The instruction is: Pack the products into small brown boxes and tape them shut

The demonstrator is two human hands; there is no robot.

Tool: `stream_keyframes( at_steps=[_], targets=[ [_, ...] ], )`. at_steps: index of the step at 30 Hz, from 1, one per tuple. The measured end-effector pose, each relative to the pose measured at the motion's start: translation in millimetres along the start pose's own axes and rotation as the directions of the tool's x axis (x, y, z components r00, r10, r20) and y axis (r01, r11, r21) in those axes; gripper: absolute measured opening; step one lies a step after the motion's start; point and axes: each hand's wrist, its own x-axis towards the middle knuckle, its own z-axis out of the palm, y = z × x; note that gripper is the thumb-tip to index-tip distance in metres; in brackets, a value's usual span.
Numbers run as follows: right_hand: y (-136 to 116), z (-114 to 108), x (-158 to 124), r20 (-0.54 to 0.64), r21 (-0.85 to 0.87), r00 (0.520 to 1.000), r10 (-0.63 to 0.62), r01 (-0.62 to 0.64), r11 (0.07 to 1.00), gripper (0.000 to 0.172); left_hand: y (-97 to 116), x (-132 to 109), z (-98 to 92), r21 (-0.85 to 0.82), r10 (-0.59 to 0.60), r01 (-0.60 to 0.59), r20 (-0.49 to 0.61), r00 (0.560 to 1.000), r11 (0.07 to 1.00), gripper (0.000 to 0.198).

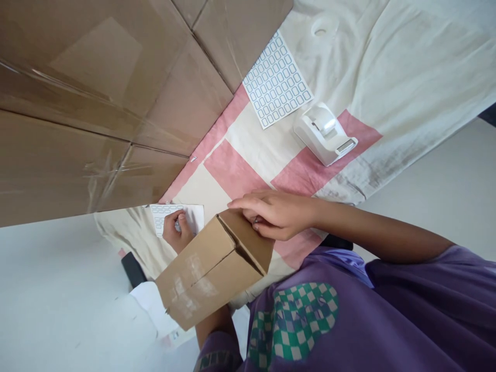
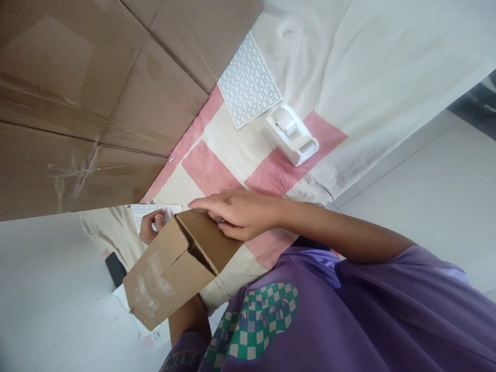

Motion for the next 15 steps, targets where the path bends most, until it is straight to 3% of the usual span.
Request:
stream_keyframes(
  at_steps=[3,9,15],
  targets=[
    [0.2,-3.6,-1.3,0.041,0.028,0.992,0.123,-0.124,0.992,0.063,0.5,1.2,1.3,0.011,0.005,-0.005,-0.007,1.000,1.000,0.028],
    [3.0,-9.9,-0.4,0.133,-0.104,0.934,0.331,-0.319,0.942,0.049,-0.3,3.9,2.9,0.024,0.016,-0.015,-0.031,0.999,1.000,0.031],
    [4.7,-8.2,0.5,0.128,-0.069,0.925,0.357,-0.351,0.934,0.039,-0.8,3.5,1.7,0.021,0.030,-0.029,-0.017,0.999,0.999,0.028]
  ],
)
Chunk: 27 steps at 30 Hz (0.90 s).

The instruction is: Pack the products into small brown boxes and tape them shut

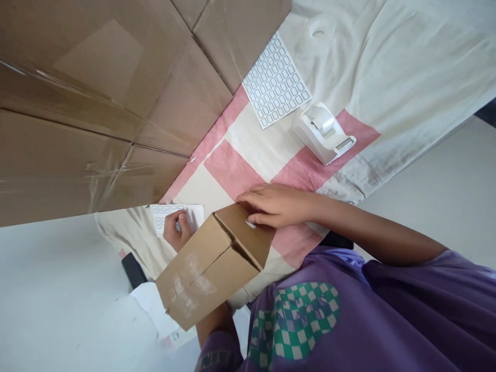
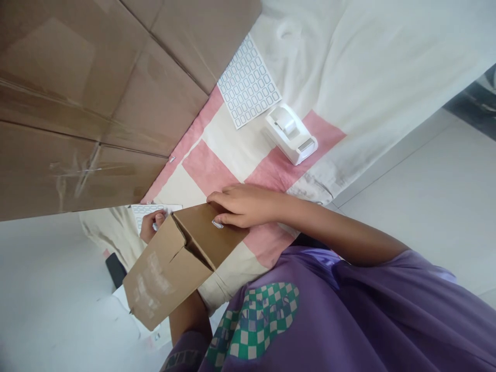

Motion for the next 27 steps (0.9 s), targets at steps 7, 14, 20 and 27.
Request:
stream_keyframes(
  at_steps=[7,14,20,27],
  targets=[
    [-0.7,-3.3,-2.1,0.037,0.014,0.999,-0.037,0.037,0.999,0.040,2.9,0.5,0.2,-0.012,0.000,0.000,0.001,1.000,1.000,0.028],
    [-0.2,-8.7,-6.5,0.135,0.060,0.989,-0.056,0.048,0.997,0.065,12.9,3.0,-2.1,-0.009,-0.021,0.021,0.011,1.000,1.000,0.030],
    [-3.0,-13.7,-3.9,0.202,0.105,0.978,-0.057,0.036,0.994,0.073,16.4,4.7,-2.9,-0.011,-0.028,0.028,0.026,0.999,1.000,0.028],
    [-17.3,-5.9,-17.4,0.159,0.131,0.987,-0.030,0.009,0.991,0.125,14.4,5.0,-1.8,-0.019,-0.031,0.031,0.039,0.999,0.999,0.030]
  ],
)
